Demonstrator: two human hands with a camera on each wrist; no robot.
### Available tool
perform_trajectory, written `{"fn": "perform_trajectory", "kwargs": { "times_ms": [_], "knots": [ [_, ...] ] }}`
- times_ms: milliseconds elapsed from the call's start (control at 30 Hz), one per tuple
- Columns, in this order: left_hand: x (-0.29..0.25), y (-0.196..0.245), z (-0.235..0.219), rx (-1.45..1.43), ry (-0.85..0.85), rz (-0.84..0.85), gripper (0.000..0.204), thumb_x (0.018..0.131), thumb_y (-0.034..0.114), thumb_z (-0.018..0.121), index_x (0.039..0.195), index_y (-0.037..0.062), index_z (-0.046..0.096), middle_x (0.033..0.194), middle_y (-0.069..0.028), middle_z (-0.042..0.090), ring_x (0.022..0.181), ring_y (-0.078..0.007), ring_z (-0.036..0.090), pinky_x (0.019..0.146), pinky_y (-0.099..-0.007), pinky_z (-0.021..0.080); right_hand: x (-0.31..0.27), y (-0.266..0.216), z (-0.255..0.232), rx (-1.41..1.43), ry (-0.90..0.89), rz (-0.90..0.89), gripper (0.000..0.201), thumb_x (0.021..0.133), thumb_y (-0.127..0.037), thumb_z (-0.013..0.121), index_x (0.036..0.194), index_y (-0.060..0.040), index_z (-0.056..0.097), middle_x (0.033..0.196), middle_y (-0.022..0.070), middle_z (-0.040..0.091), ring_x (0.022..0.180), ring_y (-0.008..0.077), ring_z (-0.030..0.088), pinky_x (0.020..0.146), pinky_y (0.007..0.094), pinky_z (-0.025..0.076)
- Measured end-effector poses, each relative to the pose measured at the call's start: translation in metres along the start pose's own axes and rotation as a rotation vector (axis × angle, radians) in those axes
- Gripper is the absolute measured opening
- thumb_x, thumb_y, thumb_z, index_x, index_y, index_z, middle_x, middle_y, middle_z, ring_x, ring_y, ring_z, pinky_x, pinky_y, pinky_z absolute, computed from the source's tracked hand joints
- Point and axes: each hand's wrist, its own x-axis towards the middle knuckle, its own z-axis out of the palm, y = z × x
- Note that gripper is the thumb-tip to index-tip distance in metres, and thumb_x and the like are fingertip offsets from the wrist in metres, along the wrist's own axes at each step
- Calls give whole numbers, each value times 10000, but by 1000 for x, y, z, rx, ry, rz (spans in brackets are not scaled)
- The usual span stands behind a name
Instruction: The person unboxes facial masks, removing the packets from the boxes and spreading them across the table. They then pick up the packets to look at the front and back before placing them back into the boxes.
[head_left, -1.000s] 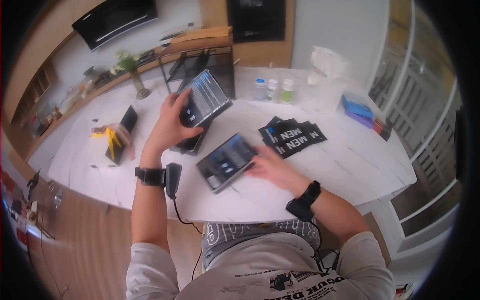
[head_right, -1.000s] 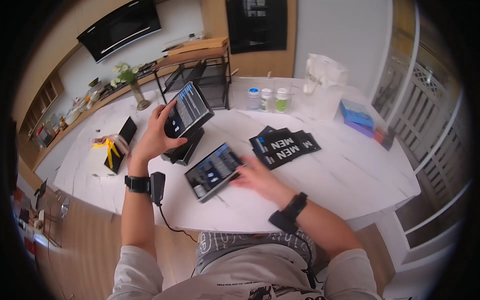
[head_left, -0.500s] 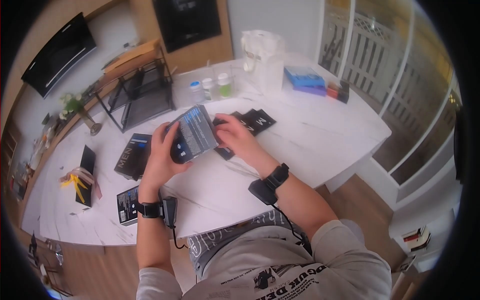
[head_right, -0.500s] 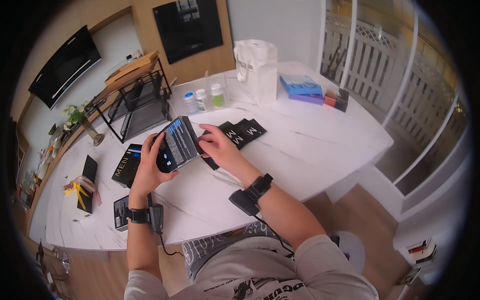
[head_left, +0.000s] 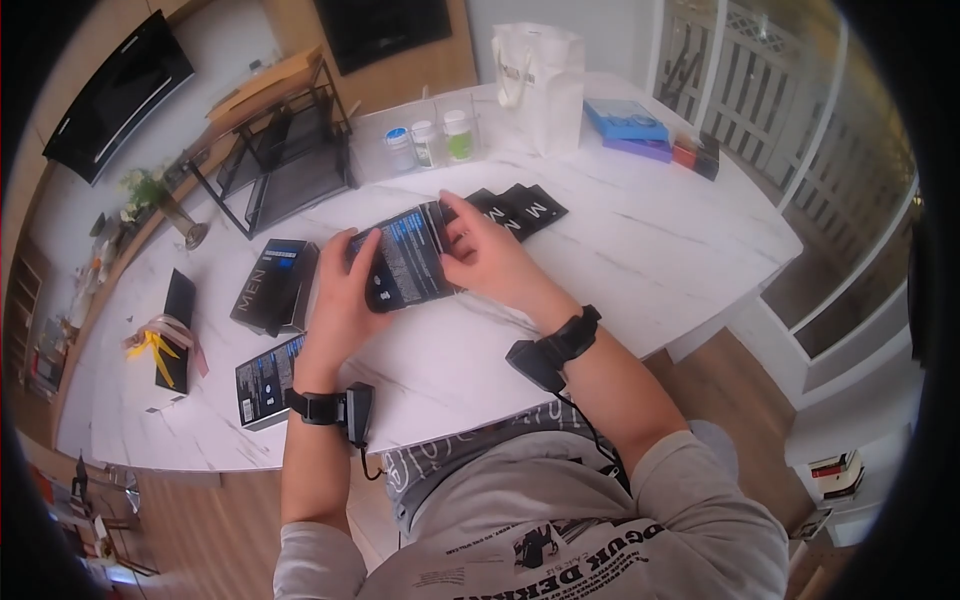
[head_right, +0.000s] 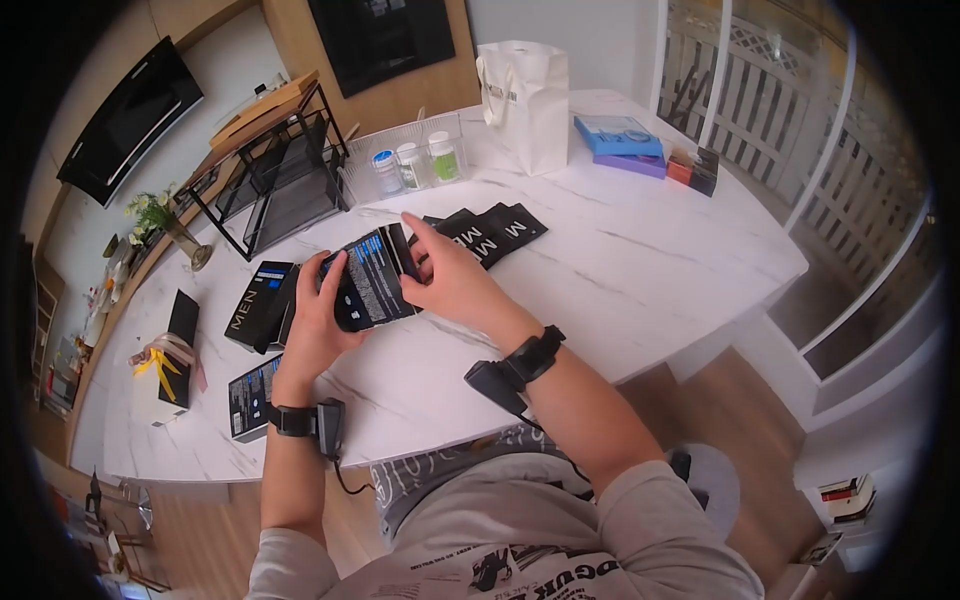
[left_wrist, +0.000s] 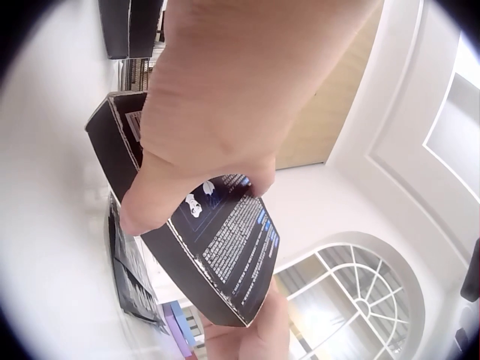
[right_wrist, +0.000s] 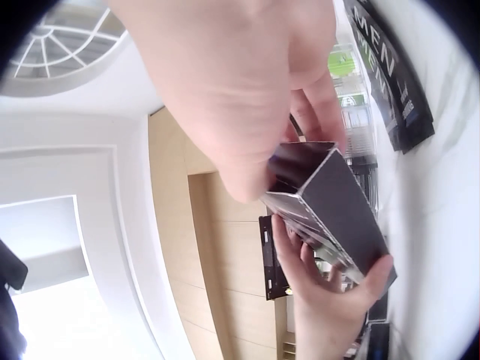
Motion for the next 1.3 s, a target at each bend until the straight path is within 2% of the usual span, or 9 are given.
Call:
{"fn": "perform_trajectory", "kwargs": {
  "times_ms": [100, 267, 400, 500, 600, 633, 700, 1033, 1300],
  "knots": [
    [-1, 2, 0, -54, 72, -29, 1104, 530, 33, 856, 1494, 67, 318, 1459, -208, 334, 1319, -412, 412, 1077, -427, 421, -3, -19, -2, 11, 142, -29, 624, 843, -3, 508, 1454, -60, 394, 828, 88, 588, 671, 122, 559, 651, 256, 458],
    [-1, 5, 0, -108, 97, -63, 1130, 563, 51, 849, 1513, 56, 236, 1471, -219, 307, 1328, -416, 411, 1057, -423, 454, -9, -32, 4, 477, -11, 21, 512, 890, 39, 457, 1391, -64, 481, 765, -4, 515, 620, 43, 434, 577, 221, 397],
    [1, 5, 6, -111, 110, -51, 1168, 534, 46, 858, 1526, 68, 243, 1474, -207, 316, 1307, -392, 436, 1052, -416, 450, -12, -33, -1, 289, 0, 34, 349, 926, -23, 512, 1264, -52, 595, 790, -12, 530, 631, 31, 429, 572, 205, 389],
    [3, 5, 0, -25, 69, -56, 1146, 523, 53, 866, 1518, 102, 303, 1464, -199, 335, 1316, -387, 417, 1073, -416, 420, -4, -11, 2, 183, 91, 6, 302, 935, -64, 550, 1231, -45, 610, 820, 33, 604, 643, 82, 514, 602, 247, 441],
    [11, 8, -17, 109, -56, -71, 1078, 526, 62, 867, 1488, 156, 389, 1451, -202, 353, 1316, -405, 393, 1097, -433, 385, 4, 28, 6, -17, 397, -99, 226, 938, -104, 579, 1142, -30, 644, 883, 101, 665, 683, 185, 605, 662, 303, 493],
    [16, 10, -25, 154, -106, -76, 1055, 527, 64, 866, 1476, 176, 419, 1447, -203, 358, 1314, -410, 387, 1104, -440, 374, 8, 32, 1, 58, 446, 35, 165, 931, -119, 590, 1041, -21, 665, 923, 141, 675, 789, 258, 649, 740, 342, 515],
    [34, 14, -39, 266, -201, -47, 958, 543, 96, 833, 1428, 224, 490, 1395, -214, 416, 1284, -418, 403, 1097, -513, 342, 15, 46, -12, -27, 589, -10, 141, 910, -115, 595, 996, -29, 666, 922, 141, 659, 834, 257, 643, 770, 340, 509],
    [118, 35, -58, 865, -457, 162, 1149, 468, 112, 865, 1498, 222, 368, 1424, -118, 444, 1353, -308, 401, 1158, -589, 245, 14, 54, -23, -4, 598, 197, 129, 876, -86, 568, 951, -40, 661, 953, 144, 613, 854, 269, 615, 794, 370, 499],
    [129, 24, -79, 967, -523, 168, 1145, 464, 117, 892, 1487, 205, 386, 1437, -97, 448, 1360, -298, 403, 1175, -571, 236, 13, 57, -15, 2, 568, 146, 103, 868, -85, 581, 918, -32, 655, 923, 156, 614, 834, 289, 611, 771, 376, 495]
  ]
}}
